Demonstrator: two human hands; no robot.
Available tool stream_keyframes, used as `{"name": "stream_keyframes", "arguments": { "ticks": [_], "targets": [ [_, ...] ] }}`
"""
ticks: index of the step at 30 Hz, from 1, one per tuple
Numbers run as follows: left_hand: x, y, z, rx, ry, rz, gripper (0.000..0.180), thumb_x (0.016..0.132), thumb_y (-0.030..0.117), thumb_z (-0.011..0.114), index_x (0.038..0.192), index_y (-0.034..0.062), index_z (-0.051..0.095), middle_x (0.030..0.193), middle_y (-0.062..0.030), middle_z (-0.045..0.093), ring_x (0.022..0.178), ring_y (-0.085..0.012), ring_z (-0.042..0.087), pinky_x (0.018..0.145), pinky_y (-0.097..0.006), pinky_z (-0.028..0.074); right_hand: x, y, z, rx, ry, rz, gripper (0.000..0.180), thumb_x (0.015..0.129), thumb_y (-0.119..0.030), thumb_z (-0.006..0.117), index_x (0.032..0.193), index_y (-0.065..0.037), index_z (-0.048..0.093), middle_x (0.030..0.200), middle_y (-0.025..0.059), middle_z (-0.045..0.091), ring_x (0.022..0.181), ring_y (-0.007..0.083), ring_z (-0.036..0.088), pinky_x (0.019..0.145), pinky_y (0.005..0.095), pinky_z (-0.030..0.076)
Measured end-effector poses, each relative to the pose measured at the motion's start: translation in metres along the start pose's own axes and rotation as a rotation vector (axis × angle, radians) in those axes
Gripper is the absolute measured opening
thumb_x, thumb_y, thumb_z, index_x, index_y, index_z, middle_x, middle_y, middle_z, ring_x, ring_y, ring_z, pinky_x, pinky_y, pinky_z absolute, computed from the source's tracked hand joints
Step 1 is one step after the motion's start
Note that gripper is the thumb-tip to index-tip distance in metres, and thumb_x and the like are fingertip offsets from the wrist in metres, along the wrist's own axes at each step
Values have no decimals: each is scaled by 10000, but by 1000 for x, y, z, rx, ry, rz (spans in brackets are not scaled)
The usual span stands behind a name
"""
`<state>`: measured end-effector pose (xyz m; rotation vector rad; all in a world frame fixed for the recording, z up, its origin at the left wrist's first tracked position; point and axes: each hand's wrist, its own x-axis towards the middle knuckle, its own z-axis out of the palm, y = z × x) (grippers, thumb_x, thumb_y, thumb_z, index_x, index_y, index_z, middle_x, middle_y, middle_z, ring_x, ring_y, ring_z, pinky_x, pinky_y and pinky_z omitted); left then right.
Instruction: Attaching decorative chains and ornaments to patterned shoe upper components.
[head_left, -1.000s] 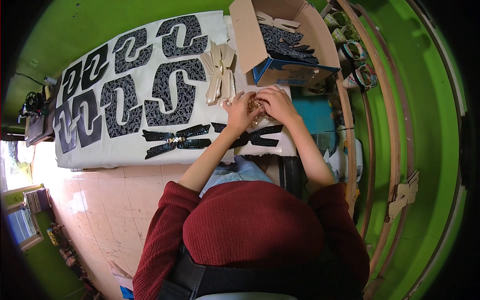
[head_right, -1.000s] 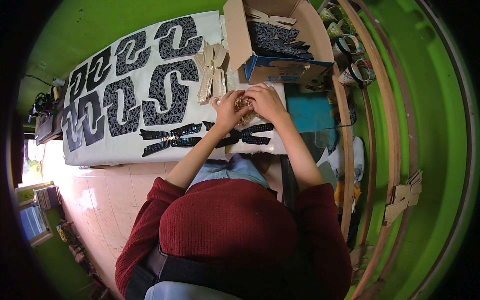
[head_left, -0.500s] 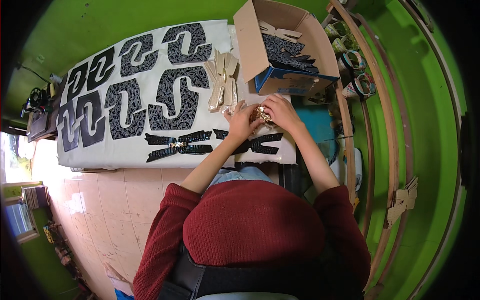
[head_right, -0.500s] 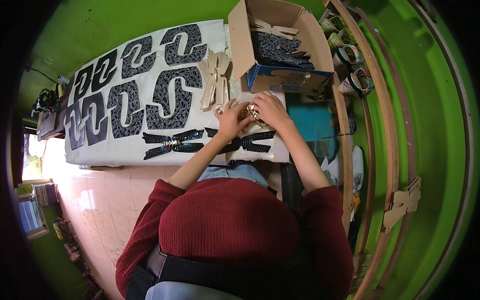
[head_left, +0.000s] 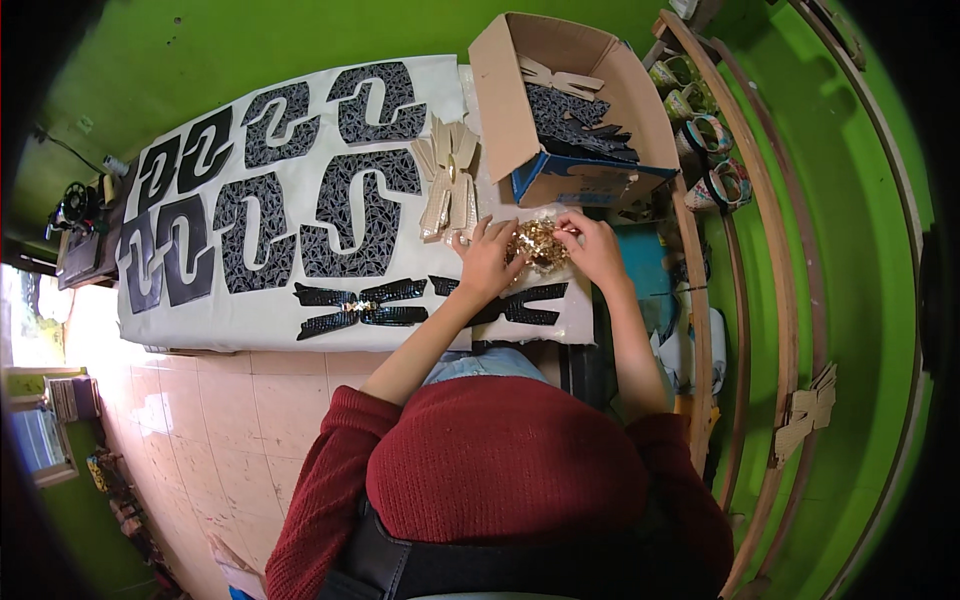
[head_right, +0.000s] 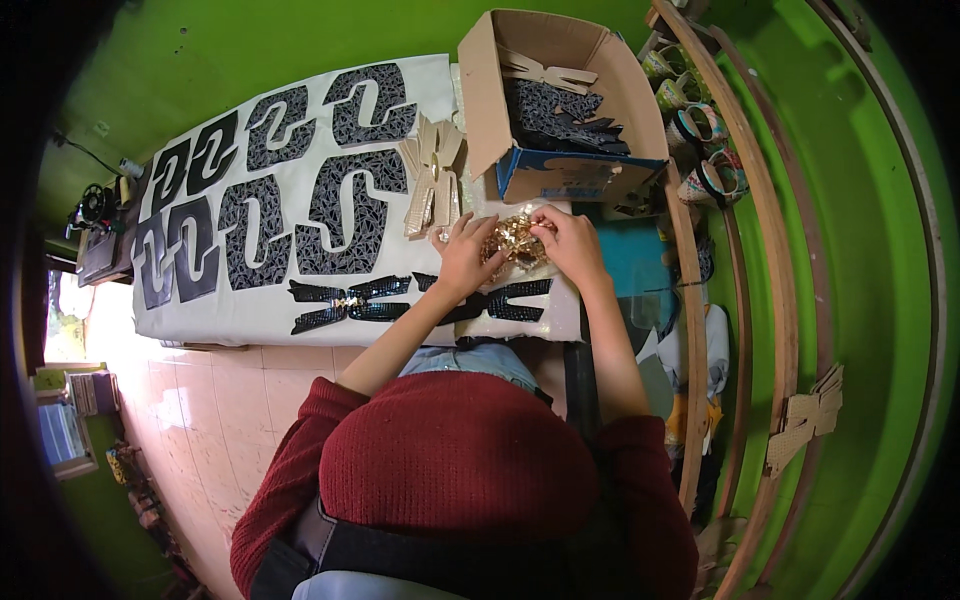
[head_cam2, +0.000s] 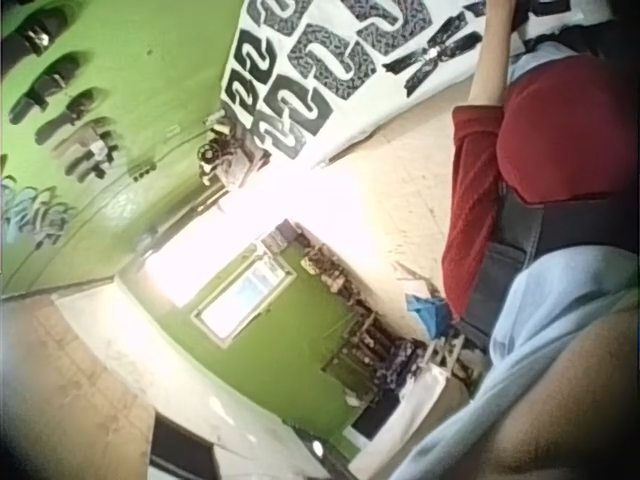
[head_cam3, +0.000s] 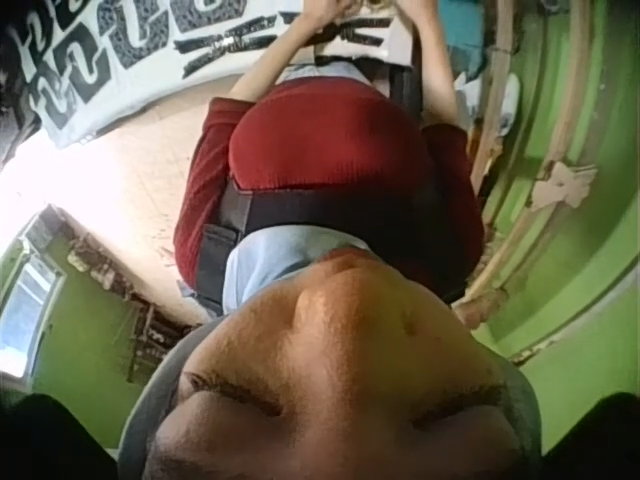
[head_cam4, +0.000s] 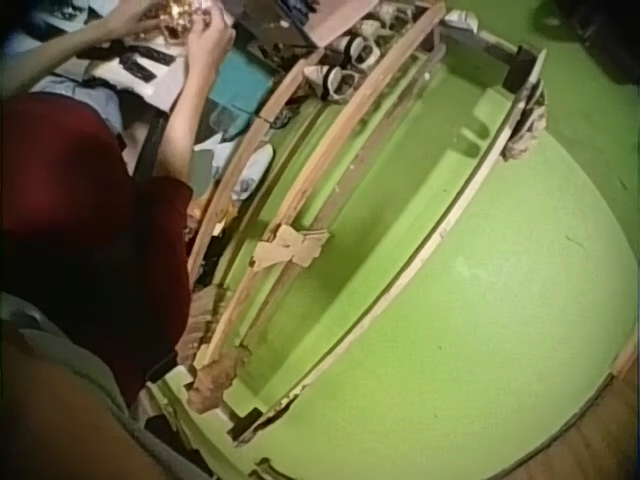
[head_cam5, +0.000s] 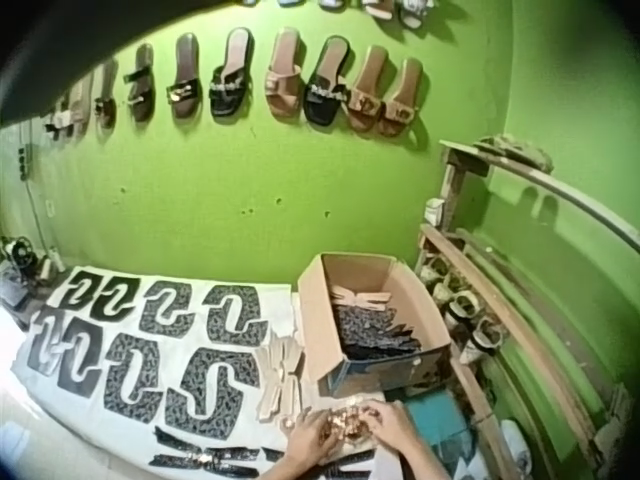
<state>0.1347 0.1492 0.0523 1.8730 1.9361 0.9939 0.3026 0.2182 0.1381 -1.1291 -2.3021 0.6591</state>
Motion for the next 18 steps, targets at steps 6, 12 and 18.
{"name": "stream_keyframes", "arguments": {
  "ticks": [6,12,18],
  "targets": [
    [-19,-2,-37,-32,61,-85,433,740,311,672,1142,165,602,1030,-22,565,1073,-226,467,931,-558,215,-11,0,8,180,16,165,169,809,-100,642,967,-41,629,695,96,647,622,140,619,572,256,454],
    [-28,-24,-70,5,-83,-264,474,763,315,657,1211,190,568,976,-11,618,1040,-238,524,897,-583,255,-15,5,28,691,-103,377,341,834,-91,625,1148,33,578,813,47,670,645,43,551,553,199,424],
    [-36,-30,-85,69,-272,-334,574,750,390,665,1267,188,520,1055,-28,633,1074,-263,526,909,-643,223,-20,-6,36,999,-131,459,443,888,-79,563,1310,-9,446,1062,112,645,571,25,457,488,157,340]
  ]
}}
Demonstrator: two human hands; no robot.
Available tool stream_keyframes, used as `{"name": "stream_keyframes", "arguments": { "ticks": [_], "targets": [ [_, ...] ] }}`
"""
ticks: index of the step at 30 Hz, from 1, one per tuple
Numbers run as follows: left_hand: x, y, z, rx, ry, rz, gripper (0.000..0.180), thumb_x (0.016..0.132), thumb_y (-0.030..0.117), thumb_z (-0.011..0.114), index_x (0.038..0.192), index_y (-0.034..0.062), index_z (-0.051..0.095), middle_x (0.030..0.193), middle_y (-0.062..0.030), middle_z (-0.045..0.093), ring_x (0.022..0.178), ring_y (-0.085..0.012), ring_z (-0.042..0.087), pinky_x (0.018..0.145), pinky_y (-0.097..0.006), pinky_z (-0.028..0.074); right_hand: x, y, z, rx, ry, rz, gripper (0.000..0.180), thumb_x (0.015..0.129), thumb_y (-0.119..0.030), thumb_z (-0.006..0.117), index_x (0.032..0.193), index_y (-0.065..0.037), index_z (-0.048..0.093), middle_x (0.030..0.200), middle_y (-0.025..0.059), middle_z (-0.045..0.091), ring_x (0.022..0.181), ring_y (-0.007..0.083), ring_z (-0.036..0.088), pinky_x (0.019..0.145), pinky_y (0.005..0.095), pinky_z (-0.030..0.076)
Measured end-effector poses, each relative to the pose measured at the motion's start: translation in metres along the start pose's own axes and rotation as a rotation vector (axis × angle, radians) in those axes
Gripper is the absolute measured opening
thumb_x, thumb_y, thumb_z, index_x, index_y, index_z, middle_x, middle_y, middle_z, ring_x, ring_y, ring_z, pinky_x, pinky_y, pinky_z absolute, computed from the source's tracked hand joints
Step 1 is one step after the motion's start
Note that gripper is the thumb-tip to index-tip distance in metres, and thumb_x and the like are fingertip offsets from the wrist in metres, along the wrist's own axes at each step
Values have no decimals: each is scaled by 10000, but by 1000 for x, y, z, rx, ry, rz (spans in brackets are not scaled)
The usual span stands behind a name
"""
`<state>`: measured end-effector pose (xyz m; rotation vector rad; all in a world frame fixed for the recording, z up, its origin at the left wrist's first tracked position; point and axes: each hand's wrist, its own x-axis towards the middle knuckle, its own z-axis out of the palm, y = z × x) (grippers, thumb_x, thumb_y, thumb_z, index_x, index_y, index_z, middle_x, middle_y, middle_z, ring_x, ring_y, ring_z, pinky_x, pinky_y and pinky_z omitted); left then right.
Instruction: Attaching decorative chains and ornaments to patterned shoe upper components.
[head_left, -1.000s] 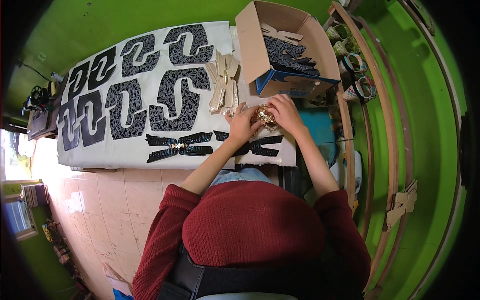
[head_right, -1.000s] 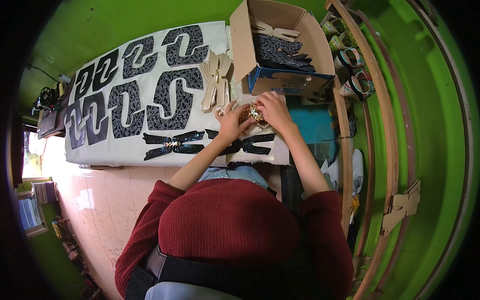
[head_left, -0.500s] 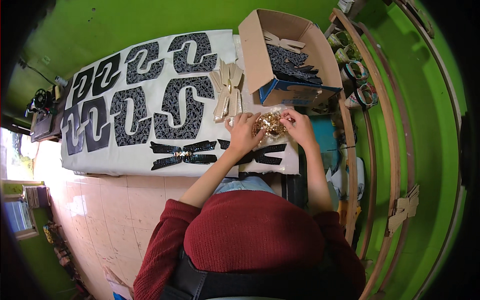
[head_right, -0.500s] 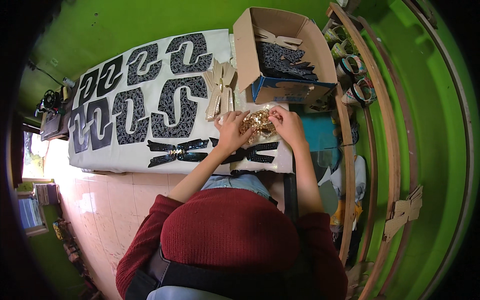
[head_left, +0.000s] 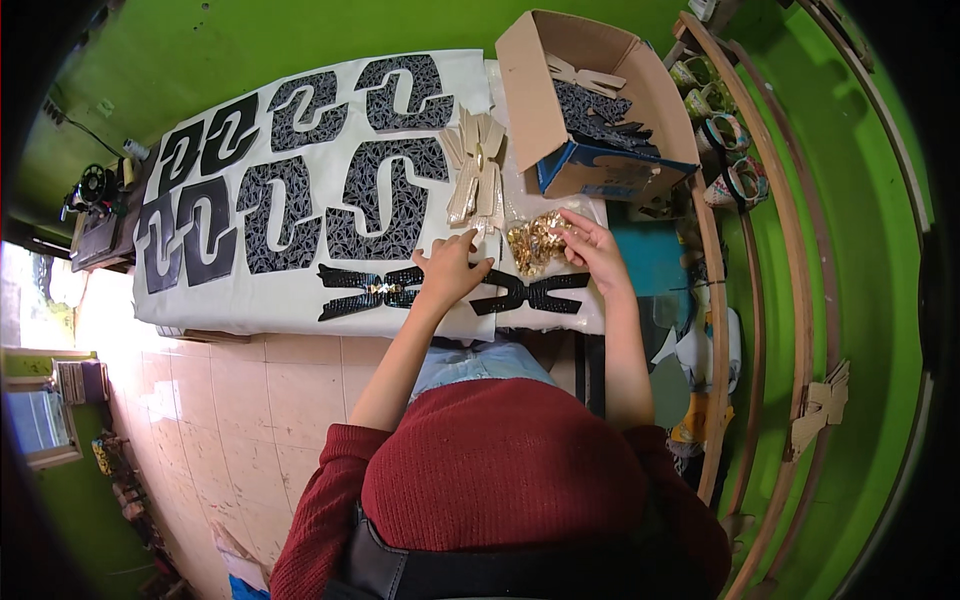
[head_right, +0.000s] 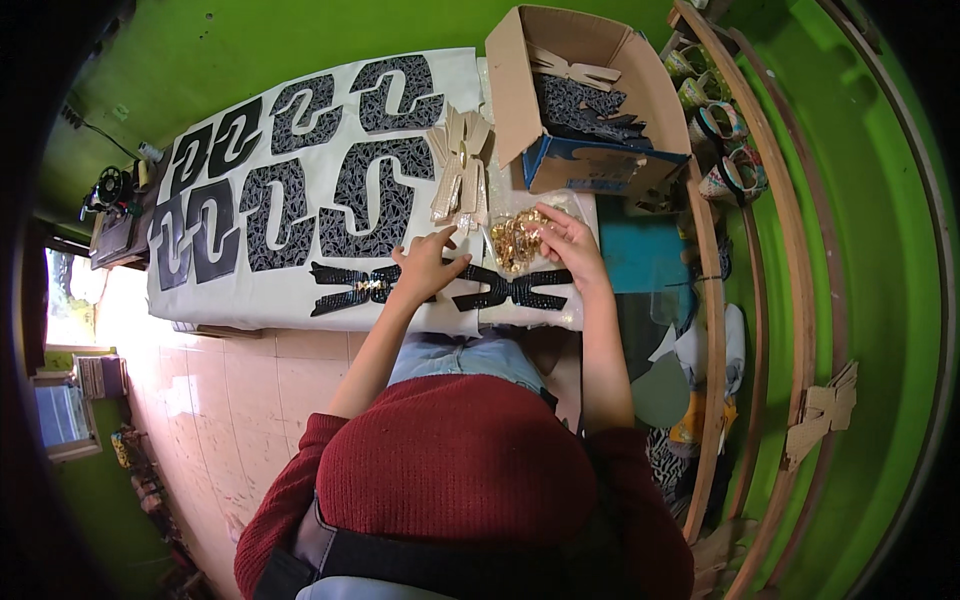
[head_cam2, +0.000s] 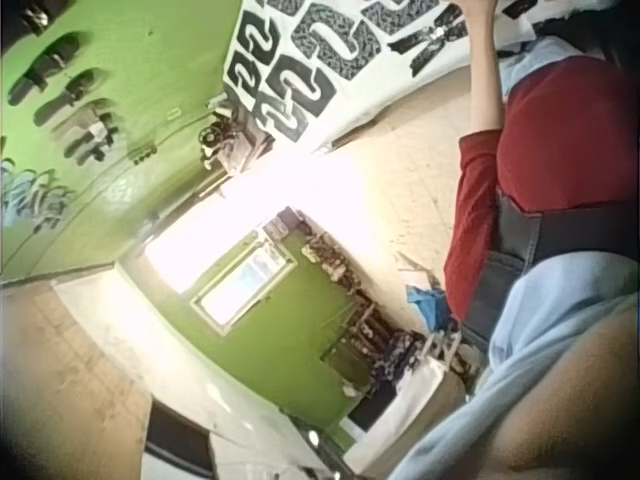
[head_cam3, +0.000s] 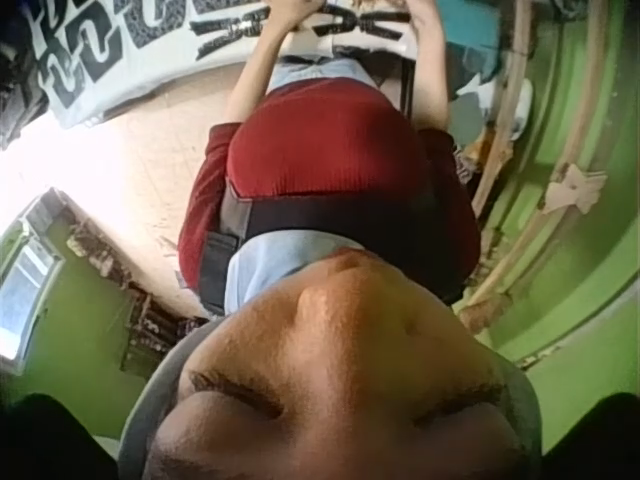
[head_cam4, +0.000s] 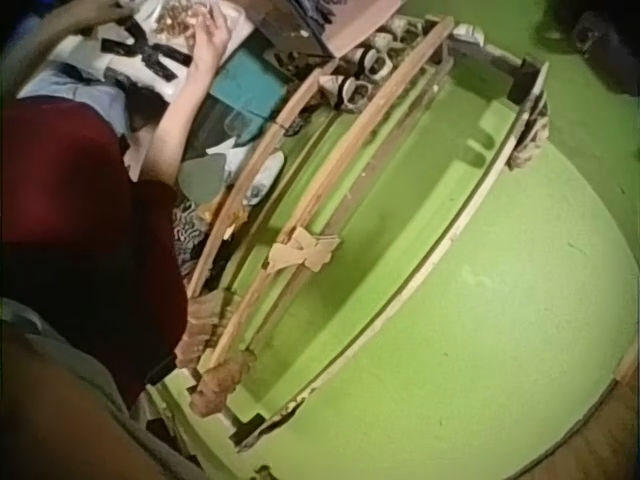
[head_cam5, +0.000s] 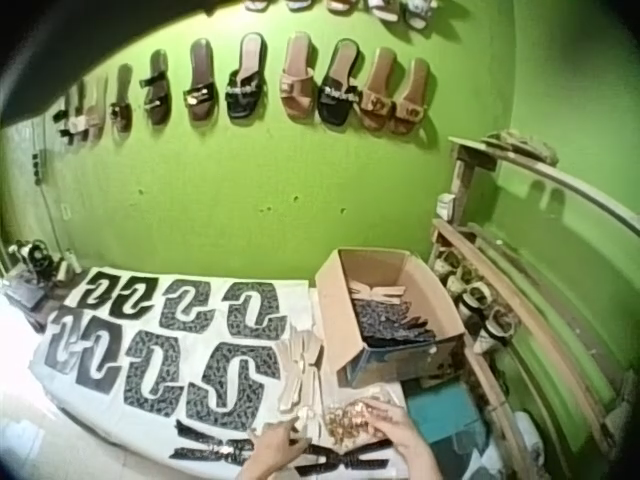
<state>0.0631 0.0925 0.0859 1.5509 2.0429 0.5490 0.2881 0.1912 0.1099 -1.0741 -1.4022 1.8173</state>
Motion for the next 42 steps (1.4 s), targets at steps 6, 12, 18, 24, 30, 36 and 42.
{"name": "stream_keyframes", "arguments": {
  "ticks": [6,12,18,24,30,36,42],
  "targets": [
    [-2,31,-4,-174,8,253,424,822,333,624,1201,150,569,1066,-41,640,1055,-246,559,958,-482,330,-11,-3,8,-107,-16,-51,419,891,-5,502,1303,-65,453,1046,78,644,569,18,415,506,154,361],
    [37,43,29,-443,-68,382,386,850,147,586,1228,93,528,1007,-118,653,988,-287,615,854,-336,460,-20,-15,17,-207,-43,-24,526,878,36,491,1365,-112,360,1029,90,640,525,30,414,486,177,379],
    [48,55,30,-499,-77,623,463,780,14,554,1236,82,509,1091,-133,626,1027,-290,601,884,-347,451,-20,-16,9,-216,-74,-40,581,892,-10,516,1402,-133,268,1099,117,616,563,54,466,513,187,406],
    [60,57,35,-420,-272,586,391,759,36,561,1148,72,571,1109,-112,628,1050,-255,602,890,-351,450,-19,-9,-3,-267,-73,-45,562,894,21,497,1391,-124,277,1031,108,640,681,63,499,601,210,433],
    [70,54,44,-388,-233,484,451,751,75,582,1197,98,526,1081,-117,642,1053,-233,609,875,-321,460,-33,-21,-1,-365,-27,-68,482,887,18,504,1334,-85,353,993,102,660,704,60,501,635,213,429],
    [66,78,10,-54,-107,451,520,770,255,612,1271,208,477,940,-113,659,918,-277,617,810,-499,330,-42,-9,-18,-236,59,0,323,868,4,558,1181,-10,480,968,85,663,684,68,537,630,205,437],
    [33,56,-3,-165,190,668,318,787,279,645,1063,121,639,867,-104,673,812,-272,634,783,-439,403,-53,9,-5,-223,24,-24,173,816,-48,659,979,5,640,866,41,654,773,84,606,682,208,485]
  ]
}}
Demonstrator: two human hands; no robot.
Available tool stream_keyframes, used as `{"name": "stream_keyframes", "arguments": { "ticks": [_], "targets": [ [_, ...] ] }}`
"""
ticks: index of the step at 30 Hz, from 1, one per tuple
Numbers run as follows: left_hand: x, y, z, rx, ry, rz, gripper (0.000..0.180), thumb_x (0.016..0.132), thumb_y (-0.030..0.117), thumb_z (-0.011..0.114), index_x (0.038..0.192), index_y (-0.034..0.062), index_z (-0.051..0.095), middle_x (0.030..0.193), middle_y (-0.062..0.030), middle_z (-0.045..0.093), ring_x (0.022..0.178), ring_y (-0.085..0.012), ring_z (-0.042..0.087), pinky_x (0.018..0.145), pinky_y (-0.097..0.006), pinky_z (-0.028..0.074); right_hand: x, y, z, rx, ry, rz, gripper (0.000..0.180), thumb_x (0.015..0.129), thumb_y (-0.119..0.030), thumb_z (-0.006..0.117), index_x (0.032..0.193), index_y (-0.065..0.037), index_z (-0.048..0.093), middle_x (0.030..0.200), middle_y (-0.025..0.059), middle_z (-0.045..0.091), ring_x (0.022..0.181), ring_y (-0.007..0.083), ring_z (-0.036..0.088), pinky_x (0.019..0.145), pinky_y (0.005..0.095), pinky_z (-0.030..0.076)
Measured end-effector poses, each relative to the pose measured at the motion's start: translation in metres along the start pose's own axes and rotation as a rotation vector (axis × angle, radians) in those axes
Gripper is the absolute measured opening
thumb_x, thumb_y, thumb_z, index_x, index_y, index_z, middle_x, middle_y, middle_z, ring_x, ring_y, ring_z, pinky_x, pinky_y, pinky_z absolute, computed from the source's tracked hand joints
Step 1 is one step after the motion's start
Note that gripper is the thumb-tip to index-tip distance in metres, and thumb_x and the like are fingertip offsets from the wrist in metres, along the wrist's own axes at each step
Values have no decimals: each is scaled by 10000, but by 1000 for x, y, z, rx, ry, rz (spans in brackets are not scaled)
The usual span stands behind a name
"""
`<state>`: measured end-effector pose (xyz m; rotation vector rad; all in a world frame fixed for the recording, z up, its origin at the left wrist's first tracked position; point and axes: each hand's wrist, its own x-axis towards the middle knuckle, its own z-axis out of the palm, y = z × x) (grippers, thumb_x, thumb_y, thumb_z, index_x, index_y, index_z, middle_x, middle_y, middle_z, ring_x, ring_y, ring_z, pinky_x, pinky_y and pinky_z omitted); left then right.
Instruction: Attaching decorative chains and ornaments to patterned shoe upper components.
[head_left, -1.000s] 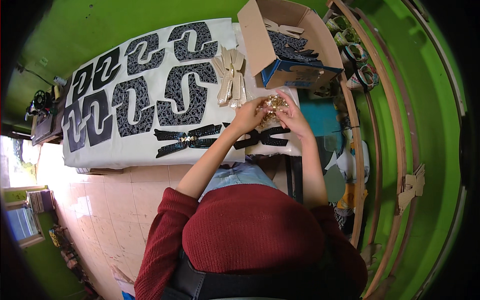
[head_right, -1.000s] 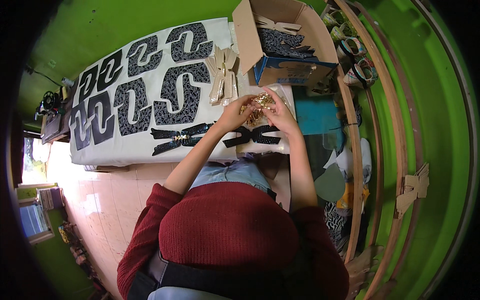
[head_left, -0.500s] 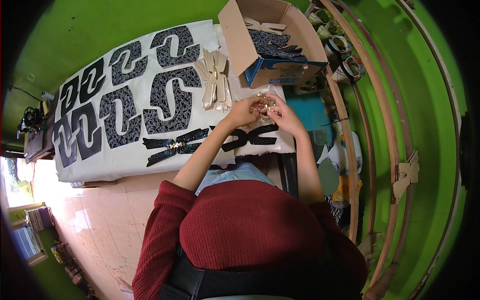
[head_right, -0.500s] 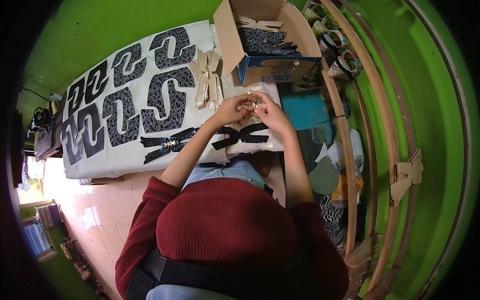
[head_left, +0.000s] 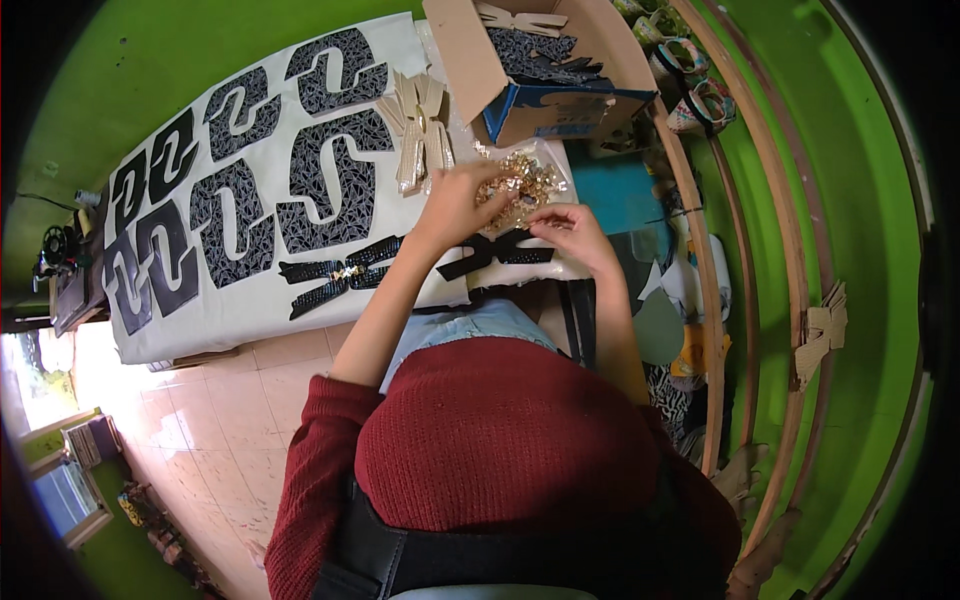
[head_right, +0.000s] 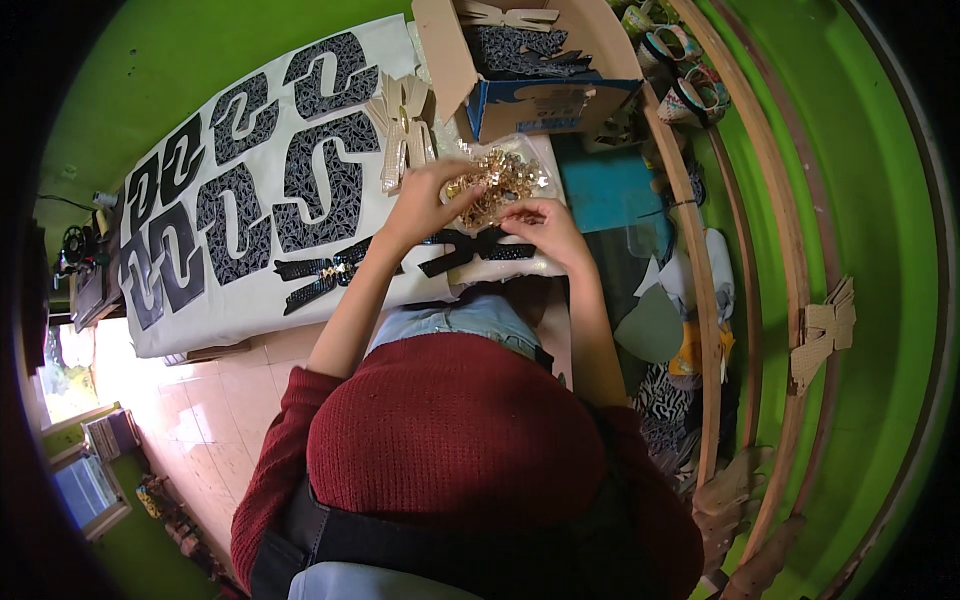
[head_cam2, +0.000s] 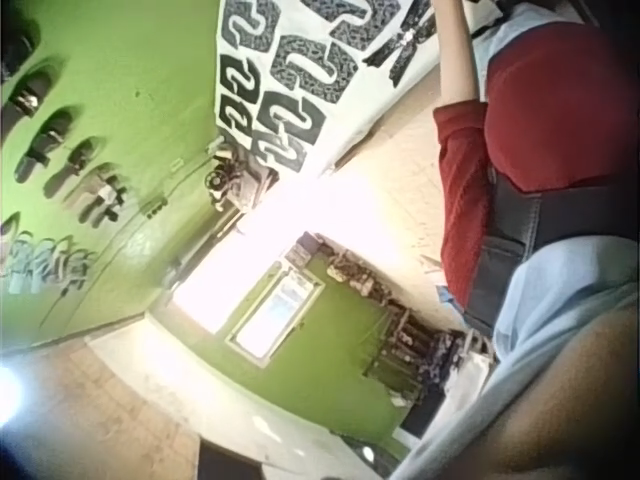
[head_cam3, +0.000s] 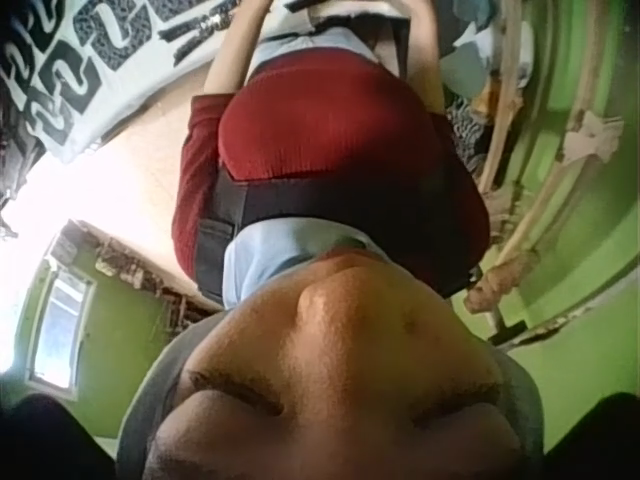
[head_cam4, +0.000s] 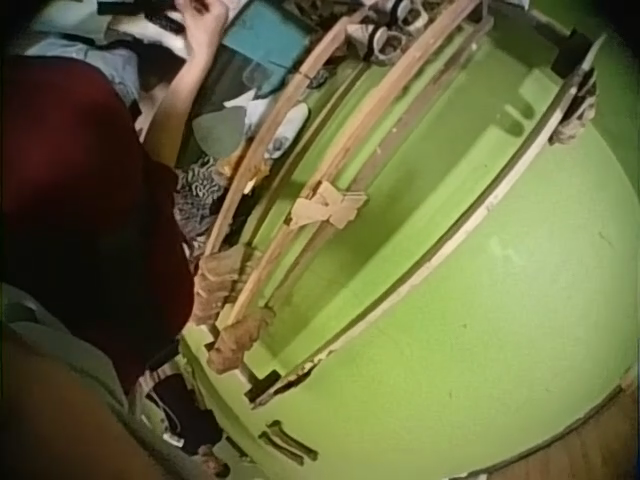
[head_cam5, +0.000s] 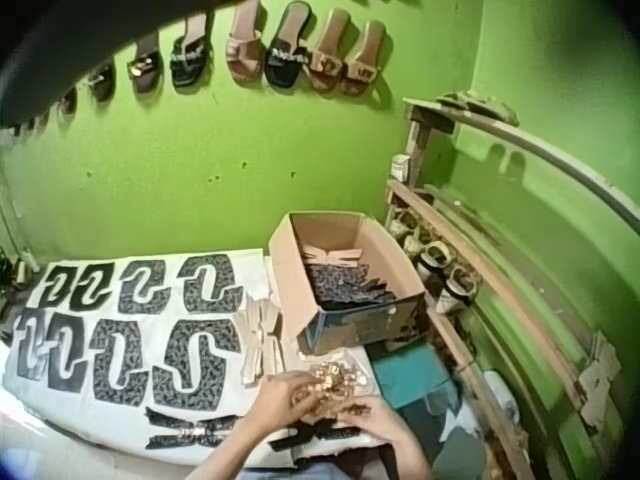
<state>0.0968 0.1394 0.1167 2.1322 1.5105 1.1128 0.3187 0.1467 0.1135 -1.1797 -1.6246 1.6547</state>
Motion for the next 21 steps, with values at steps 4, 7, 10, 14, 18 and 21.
{"name": "stream_keyframes", "arguments": {
  "ticks": [4,7,10,14,18,21],
  "targets": [
    [-51,12,-8,-293,-326,-348,230,755,206,681,926,53,680,899,-122,666,806,-274,636,753,-367,464,-6,22,19,32,-62,28,217,795,-63,690,999,-1,651,852,17,656,761,62,591,710,199,474],
    [-93,-7,10,-213,-206,-215,171,771,171,674,882,41,692,873,-125,677,749,-273,639,714,-355,495,-14,38,25,55,-60,87,228,804,-62,681,1021,-5,645,869,12,651,751,53,577,721,197,469],
    [-113,-9,23,-12,-208,-177,300,746,184,688,1019,75,630,1006,-93,622,922,-277,580,805,-380,446,-21,60,26,124,-30,112,260,812,-55,670,1064,-2,628,912,14,644,765,48,567,727,196,466],
    [-124,-14,39,139,-224,-174,396,768,182,657,1146,120,554,1091,-65,554,1042,-268,504,857,-402,386,-26,81,27,181,2,36,320,819,-40,655,1130,8,595,968,24,634,806,46,562,736,195,462],
    [-125,-19,43,164,-200,-119,359,803,159,606,1157,141,554,1069,-59,558,1002,-250,513,833,-407,366,-27,91,31,162,39,29,298,822,-31,646,1115,9,608,955,24,637,782,60,566,722,202,469],
    [-130,-16,41,168,-178,-121,331,809,174,600,1140,173,585,1029,-30,566,979,-218,514,815,-405,350,-26,91,36,55,56,9,267,817,-49,654,1078,-2,635,903,23,652,730,58,565,672,206,472]
  ]
}}
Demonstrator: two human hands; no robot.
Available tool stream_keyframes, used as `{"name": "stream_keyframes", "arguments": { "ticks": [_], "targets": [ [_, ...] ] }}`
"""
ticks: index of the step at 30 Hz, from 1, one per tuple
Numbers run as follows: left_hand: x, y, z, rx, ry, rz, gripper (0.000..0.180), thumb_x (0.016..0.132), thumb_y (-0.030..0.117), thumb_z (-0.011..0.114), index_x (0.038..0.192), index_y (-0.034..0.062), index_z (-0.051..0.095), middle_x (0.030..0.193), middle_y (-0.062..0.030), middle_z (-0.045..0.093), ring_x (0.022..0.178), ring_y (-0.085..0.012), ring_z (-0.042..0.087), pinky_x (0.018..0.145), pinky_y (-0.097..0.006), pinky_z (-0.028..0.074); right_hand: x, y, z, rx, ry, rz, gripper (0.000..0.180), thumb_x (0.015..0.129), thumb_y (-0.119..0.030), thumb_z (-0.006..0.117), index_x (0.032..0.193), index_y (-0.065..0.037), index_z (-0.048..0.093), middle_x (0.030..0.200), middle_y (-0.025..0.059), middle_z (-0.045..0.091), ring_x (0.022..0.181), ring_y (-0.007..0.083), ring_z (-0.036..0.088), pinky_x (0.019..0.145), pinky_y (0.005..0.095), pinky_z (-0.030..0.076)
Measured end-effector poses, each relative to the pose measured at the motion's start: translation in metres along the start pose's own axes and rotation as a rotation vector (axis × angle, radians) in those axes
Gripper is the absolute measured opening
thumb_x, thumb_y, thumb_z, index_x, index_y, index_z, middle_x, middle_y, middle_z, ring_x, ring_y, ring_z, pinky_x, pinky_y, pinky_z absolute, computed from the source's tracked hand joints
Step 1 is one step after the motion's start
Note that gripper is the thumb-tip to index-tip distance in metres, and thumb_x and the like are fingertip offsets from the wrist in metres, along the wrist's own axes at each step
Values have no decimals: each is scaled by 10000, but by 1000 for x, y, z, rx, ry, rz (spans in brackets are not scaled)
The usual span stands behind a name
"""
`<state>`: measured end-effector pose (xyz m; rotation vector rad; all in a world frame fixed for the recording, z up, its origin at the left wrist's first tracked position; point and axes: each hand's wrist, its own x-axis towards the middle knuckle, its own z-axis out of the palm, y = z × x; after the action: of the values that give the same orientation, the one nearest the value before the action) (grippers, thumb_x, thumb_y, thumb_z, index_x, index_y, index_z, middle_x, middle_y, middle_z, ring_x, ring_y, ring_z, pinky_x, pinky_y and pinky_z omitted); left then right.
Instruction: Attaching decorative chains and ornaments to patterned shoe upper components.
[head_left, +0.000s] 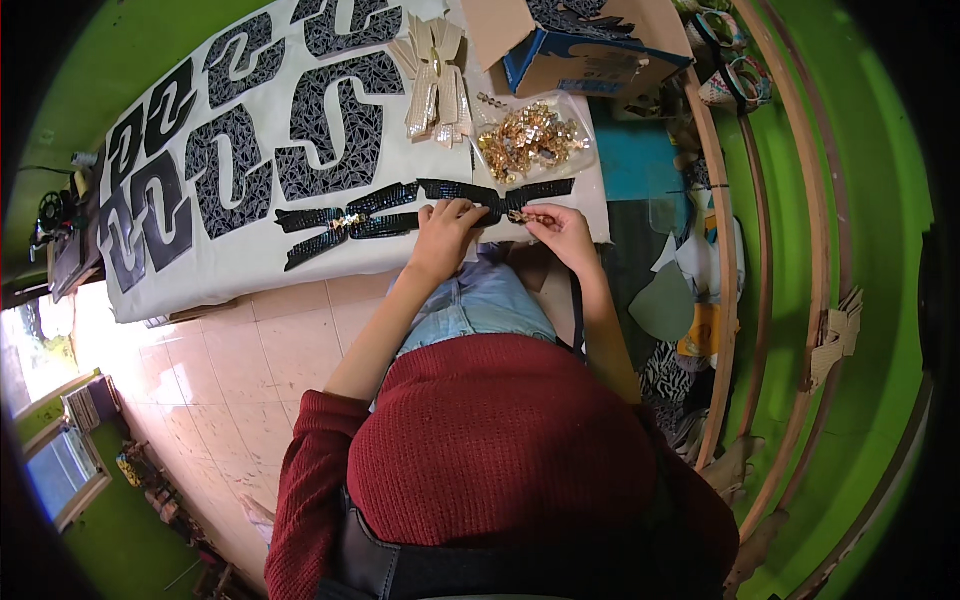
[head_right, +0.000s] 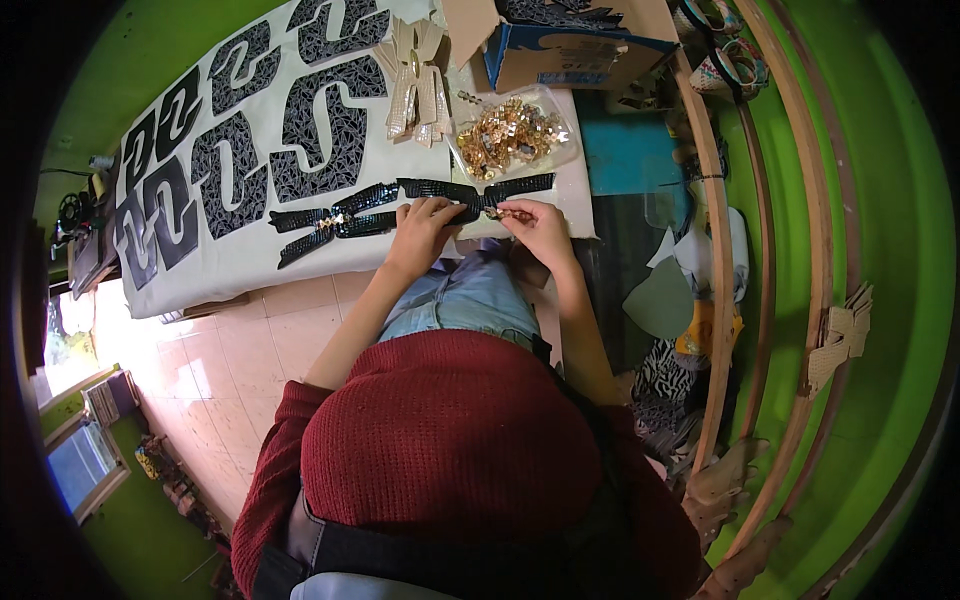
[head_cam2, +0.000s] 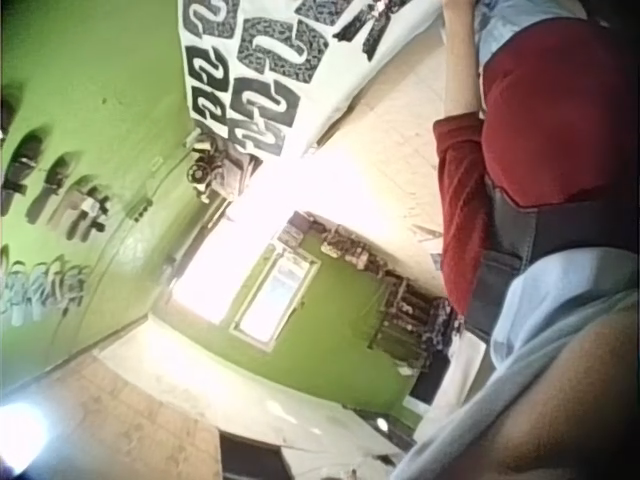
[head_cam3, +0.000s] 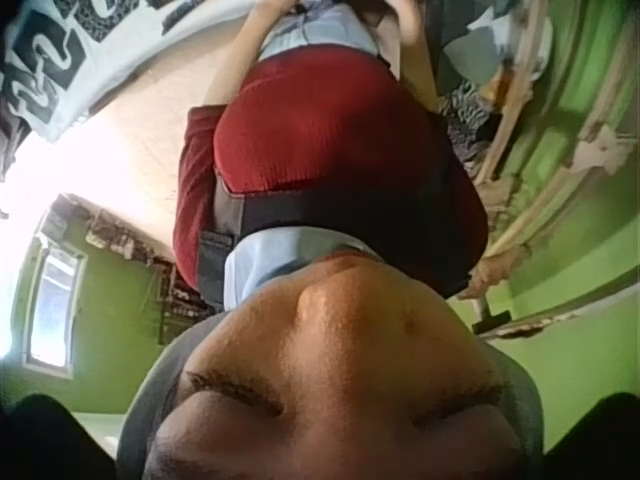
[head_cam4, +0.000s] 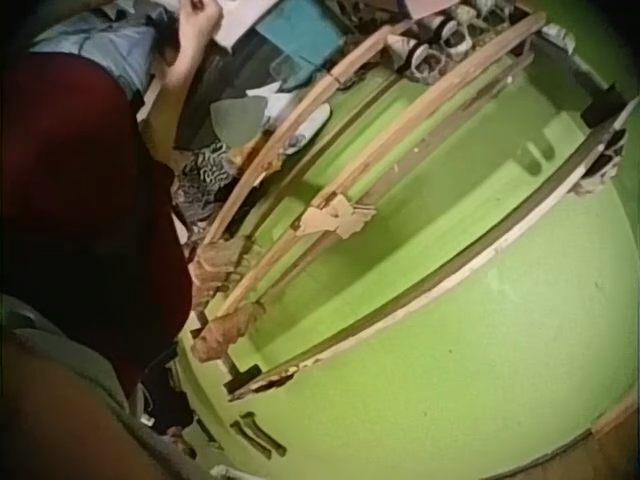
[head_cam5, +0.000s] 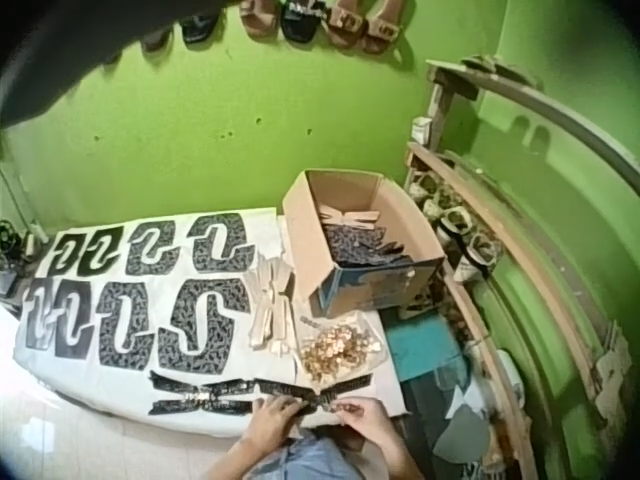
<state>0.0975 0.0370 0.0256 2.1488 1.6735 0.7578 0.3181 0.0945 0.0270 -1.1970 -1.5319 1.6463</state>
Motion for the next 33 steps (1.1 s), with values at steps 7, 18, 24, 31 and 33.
{"name": "stream_keyframes", "arguments": {
  "ticks": [7,18,24,31,33],
  "targets": [
    [-11,2,4,120,15,0,315,779,183,628,1093,200,645,1065,10,579,996,-183,509,806,-375,346,1,-35,15,-748,74,-154,234,779,-74,660,1011,-67,684,820,72,666,591,147,568,586,252,474],
    [-14,-5,10,152,68,31,258,825,212,585,1072,239,657,1333,-22,464,1233,-249,393,943,-472,313,3,-12,0,-1007,138,-542,151,724,-141,691,873,-135,721,916,-9,668,911,197,568,762,321,448],
    [-16,-12,9,45,1,13,257,847,229,583,1093,253,655,1345,-15,478,1290,-254,364,970,-524,269,1,-5,2,-886,158,-552,152,721,-93,678,867,-109,719,940,21,664,908,218,591,778,341,467],
    [-16,-9,7,95,-21,-25,249,853,239,577,1090,262,653,1333,-6,493,1285,-236,376,963,-557,256,-2,-6,7,-918,100,-556,159,714,-50,659,864,-67,711,964,72,668,930,235,600,805,363,480],
    [-14,-6,7,160,-14,-3,251,839,249,595,1082,268,655,1330,3,499,1266,-229,409,938,-554,253,-7,-1,9,-930,119,-570,163,714,-49,658,867,-68,709,969,69,669,939,234,600,807,360,480]
  ]
}}
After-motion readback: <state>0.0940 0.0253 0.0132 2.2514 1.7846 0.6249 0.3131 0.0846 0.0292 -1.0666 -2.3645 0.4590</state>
